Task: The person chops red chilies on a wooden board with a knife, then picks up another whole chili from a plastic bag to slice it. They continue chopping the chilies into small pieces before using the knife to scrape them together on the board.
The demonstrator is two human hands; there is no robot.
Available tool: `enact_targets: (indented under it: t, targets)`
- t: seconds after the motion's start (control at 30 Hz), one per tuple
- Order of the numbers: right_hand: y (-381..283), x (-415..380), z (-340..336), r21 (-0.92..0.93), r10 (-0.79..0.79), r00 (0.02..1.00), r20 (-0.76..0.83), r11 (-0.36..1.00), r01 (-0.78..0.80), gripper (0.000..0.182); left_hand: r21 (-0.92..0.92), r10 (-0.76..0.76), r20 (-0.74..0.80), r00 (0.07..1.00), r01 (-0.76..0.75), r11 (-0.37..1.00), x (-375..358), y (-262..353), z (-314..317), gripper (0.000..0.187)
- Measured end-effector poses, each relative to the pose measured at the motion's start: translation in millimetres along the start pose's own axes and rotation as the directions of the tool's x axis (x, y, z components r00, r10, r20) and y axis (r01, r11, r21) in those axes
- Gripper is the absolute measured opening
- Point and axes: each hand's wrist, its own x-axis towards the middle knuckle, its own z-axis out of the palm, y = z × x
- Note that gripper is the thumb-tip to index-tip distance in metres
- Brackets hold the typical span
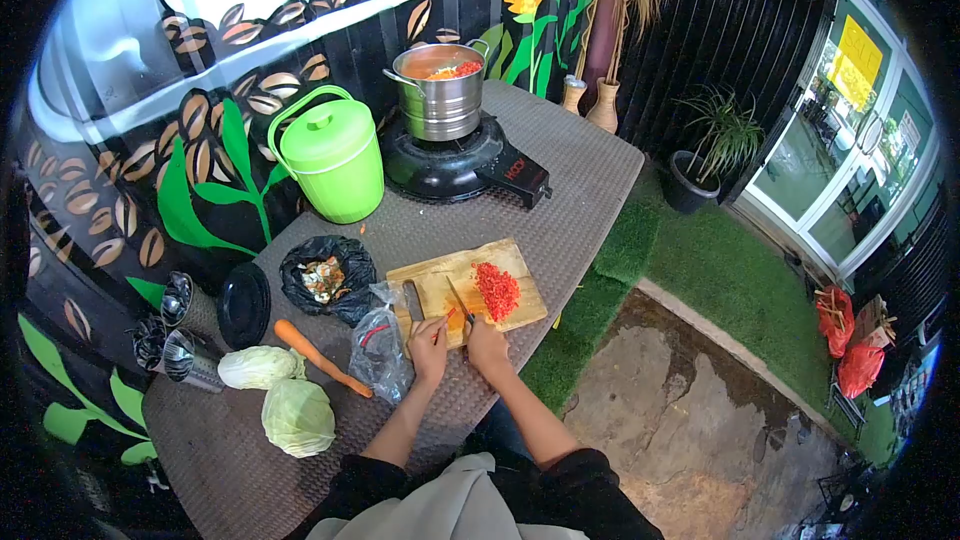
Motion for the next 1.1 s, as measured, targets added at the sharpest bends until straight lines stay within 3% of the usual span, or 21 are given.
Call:
enact_targets:
  t: [0.17,0.27,0.33,0.47,0.53,0.63,0.73,0.87,0.97,1.03,1.1]
  targets:
    - [13.4,18.9,-1.1,0.014,-0.133,0.987,0.088,0.991,0.132,0.038,0.025,0.019,0.001,1.000,-0.019,1.000,-1.9,-2.6,-1.0,0.018]
    - [-3.0,-6.0,-5.3,0.008,-0.091,0.993,0.071,0.996,0.090,0.038,0.029,0.035,-0.006,0.999,-0.035,0.999,-2.4,-3.2,1.5,0.018]
    - [-11.3,-16.9,2.3,0.020,0.034,0.999,-0.031,0.999,-0.033,0.039,0.033,0.000,-0.015,1.000,0.001,0.999,-2.1,-2.9,3.0,0.017]
    - [-11.0,-10.6,2.5,0.032,0.058,0.998,0.017,0.998,-0.058,0.038,0.033,0.003,0.000,1.000,-0.003,0.999,-3.1,-3.6,2.1,0.017]
    - [-9.9,-3.5,-5.6,0.031,-0.022,0.998,0.052,0.999,0.020,0.037,0.021,0.005,0.001,1.000,-0.005,1.000,-0.4,-3.6,2.4,0.017]
    - [-15.4,-4.5,-9.4,-0.011,-0.019,0.994,0.111,1.000,0.021,0.036,0.027,-0.017,-0.006,1.000,0.017,0.999,1.3,-3.7,3.7,0.018]
    - [-21.2,-12.4,3.0,0.058,0.047,0.999,0.019,0.997,-0.048,0.038,0.039,-0.079,0.005,0.997,0.079,0.996,4.9,-3.8,6.3,0.018]
    - [-22.3,-10.9,14.9,0.069,0.129,0.992,0.009,0.989,-0.129,0.038,0.038,-0.087,0.021,0.996,0.086,0.996,6.6,-5.5,5.5,0.019]
    - [-11.0,-0.2,14.1,0.023,0.050,0.999,-0.017,0.999,-0.049,0.038,0.016,-0.044,0.008,0.999,0.044,0.999,5.2,-5.0,4.4,0.019]
    - [-6.2,1.1,2.1,0.024,-0.042,0.997,0.061,0.999,0.040,0.037,0.016,-0.052,0.003,0.999,0.052,0.999,4.6,-5.1,5.0,0.019]
    - [-5.7,-10.2,6.2,-0.003,-0.024,0.999,0.042,1.000,0.024,0.036,0.020,-0.058,0.013,0.998,0.057,0.998,4.1,-7.0,4.3,0.019]
